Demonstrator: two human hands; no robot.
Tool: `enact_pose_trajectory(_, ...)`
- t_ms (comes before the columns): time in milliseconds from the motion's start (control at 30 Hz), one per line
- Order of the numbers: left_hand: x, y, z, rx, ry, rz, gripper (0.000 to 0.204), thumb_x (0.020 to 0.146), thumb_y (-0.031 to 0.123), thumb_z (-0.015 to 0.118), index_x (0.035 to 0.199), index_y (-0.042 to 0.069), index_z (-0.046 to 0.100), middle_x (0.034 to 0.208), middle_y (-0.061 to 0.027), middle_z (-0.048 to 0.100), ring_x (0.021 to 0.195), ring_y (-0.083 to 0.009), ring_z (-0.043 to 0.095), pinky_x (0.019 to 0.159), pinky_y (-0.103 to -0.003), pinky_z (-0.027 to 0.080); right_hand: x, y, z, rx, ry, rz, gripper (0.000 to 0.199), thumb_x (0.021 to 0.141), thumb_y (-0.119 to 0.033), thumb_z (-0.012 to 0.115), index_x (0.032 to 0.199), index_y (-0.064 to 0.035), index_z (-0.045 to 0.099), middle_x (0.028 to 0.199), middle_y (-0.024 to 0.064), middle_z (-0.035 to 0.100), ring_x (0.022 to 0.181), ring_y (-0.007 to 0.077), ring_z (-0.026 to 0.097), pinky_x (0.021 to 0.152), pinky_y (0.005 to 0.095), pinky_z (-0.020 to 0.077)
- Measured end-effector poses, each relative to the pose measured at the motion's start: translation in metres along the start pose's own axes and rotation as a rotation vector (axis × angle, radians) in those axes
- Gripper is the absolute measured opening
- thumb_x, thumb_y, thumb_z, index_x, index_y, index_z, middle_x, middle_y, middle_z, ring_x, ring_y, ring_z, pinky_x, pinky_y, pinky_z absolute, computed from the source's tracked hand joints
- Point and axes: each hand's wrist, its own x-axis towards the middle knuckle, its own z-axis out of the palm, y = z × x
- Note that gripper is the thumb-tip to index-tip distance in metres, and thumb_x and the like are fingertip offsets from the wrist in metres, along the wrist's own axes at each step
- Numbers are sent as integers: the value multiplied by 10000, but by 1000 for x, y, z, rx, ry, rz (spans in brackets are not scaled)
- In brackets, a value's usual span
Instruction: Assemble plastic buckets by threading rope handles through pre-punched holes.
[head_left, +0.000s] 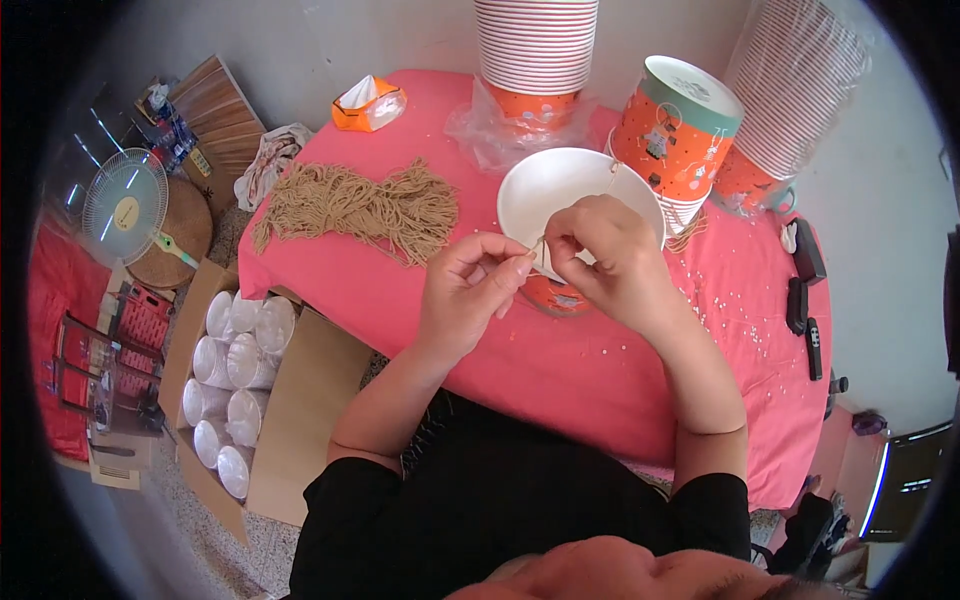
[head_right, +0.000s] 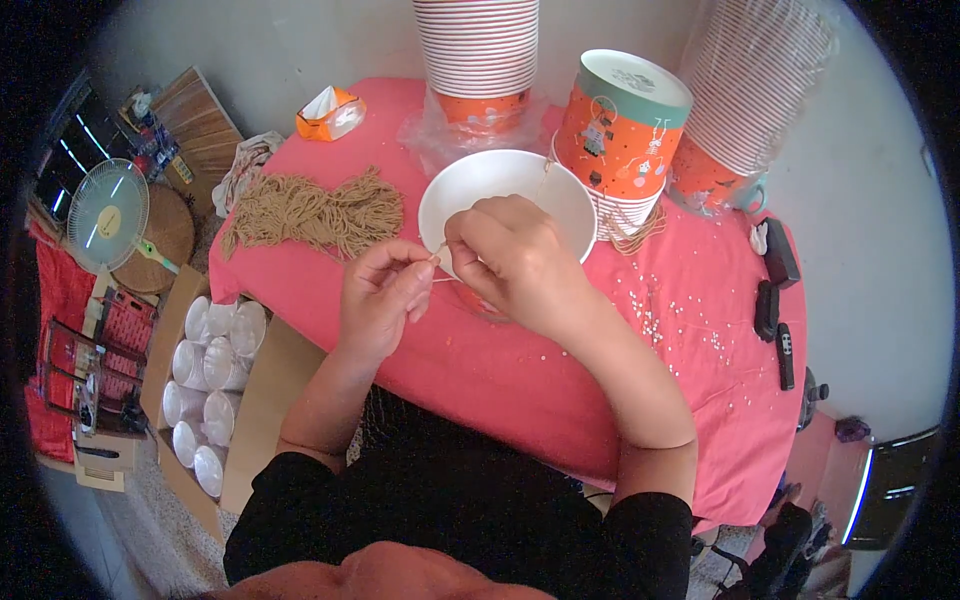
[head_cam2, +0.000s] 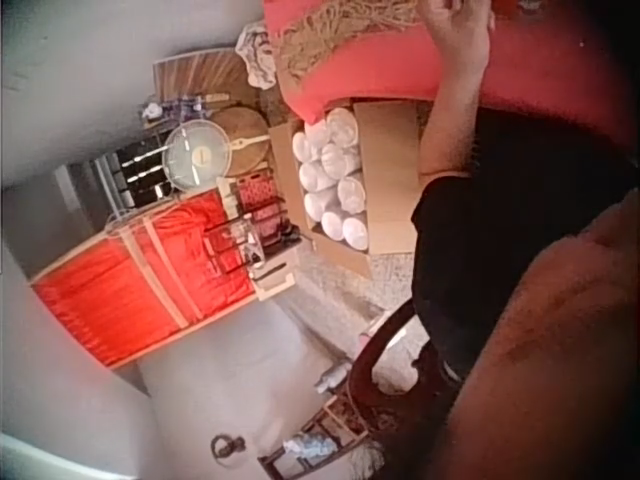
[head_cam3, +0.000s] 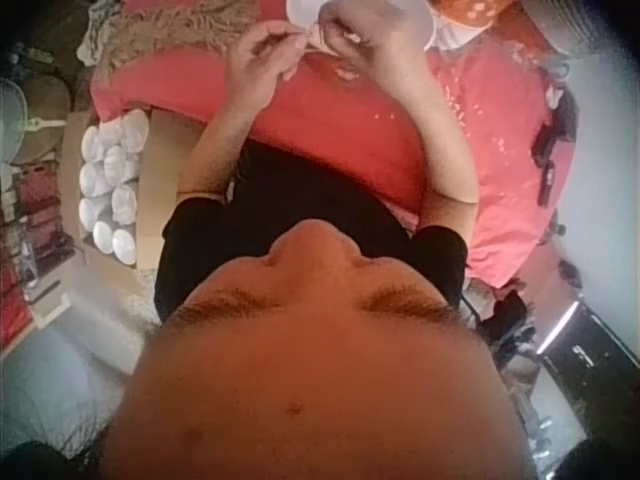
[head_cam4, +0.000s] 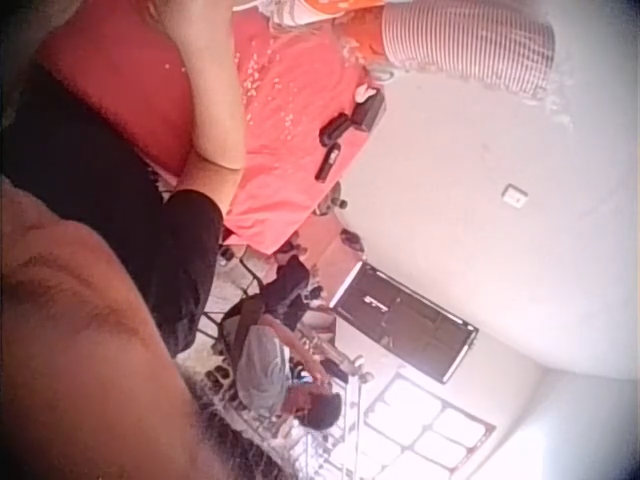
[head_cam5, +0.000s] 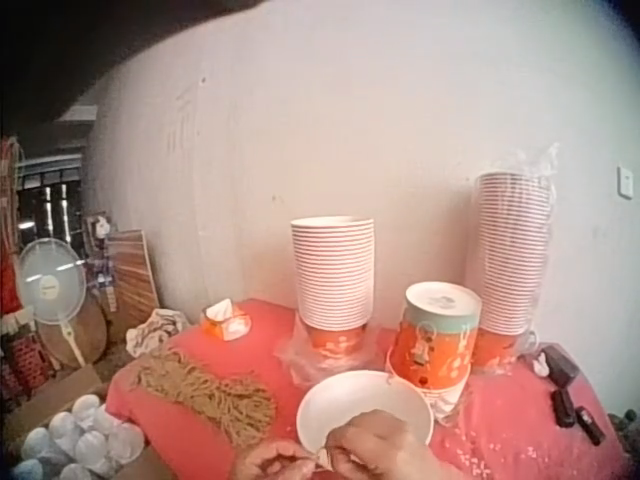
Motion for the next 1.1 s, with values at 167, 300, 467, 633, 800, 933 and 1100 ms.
enact_pose_trajectory(167, -2, -6, -4, 4, -22, 13, 51, 923, 47, 640, 950, 3, 638, 733, 6, 590, 539, -24, 470, 468, -172, 354, 1, 1, -6, -84, 14, 2, 211, 690, 22, 689, 864, -20, 578, 700, 105, 569, 660, 302, 593, 605, 402, 472)
enact_pose_trajectory(300, -3, -3, -3, 51, -38, 7, 25, 918, 18, 635, 942, 11, 631, 778, 17, 583, 602, -7, 463, 525, -161, 343, 0, 2, -6, -42, -5, 49, 220, 690, 19, 692, 873, -19, 576, 699, 105, 567, 668, 297, 594, 617, 400, 473)
enact_pose_trajectory(467, 9, 3, -2, 273, -13, 278, 81, 901, -1, 642, 981, 5, 630, 872, 17, 572, 702, -2, 475, 589, -169, 353, 3, -2, -10, -63, -16, -24, 226, 696, 11, 694, 891, -17, 585, 723, 104, 574, 688, 300, 593, 637, 402, 476)
enact_pose_trajectory(633, 17, 14, 5, 474, -33, 352, 98, 849, 4, 685, 938, 18, 647, 865, 5, 589, 643, -16, 451, 544, -184, 332, 3, -10, -9, -79, -26, -62, 225, 707, -8, 696, 906, -15, 593, 770, 110, 585, 709, 304, 590, 667, 407, 482)
enact_pose_trajectory(800, 17, 11, 6, 497, -9, 314, 86, 828, 2, 692, 896, 19, 642, 827, 2, 598, 645, -24, 472, 544, -194, 356, 4, -10, -11, -101, -52, -86, 211, 720, -32, 689, 910, -17, 598, 793, 113, 585, 724, 310, 589, 685, 406, 486)
enact_pose_trajectory(933, 17, 11, 3, 418, -24, 337, 74, 826, -9, 687, 877, 22, 643, 830, -1, 600, 661, -39, 496, 570, -190, 382, 2, -9, -14, -160, -98, -78, 203, 717, -44, 659, 910, -19, 602, 812, 111, 585, 739, 301, 588, 688, 398, 485)
enact_pose_trajectory(1100, 14, 8, -3, 583, 21, 432, 63, 826, -3, 694, 868, 27, 657, 863, -19, 600, 664, -52, 512, 580, -198, 405, 6, -11, -32, -423, -47, -163, 243, 698, 37, 706, 923, -10, 629, 853, 98, 613, 770, 278, 597, 665, 381, 492)
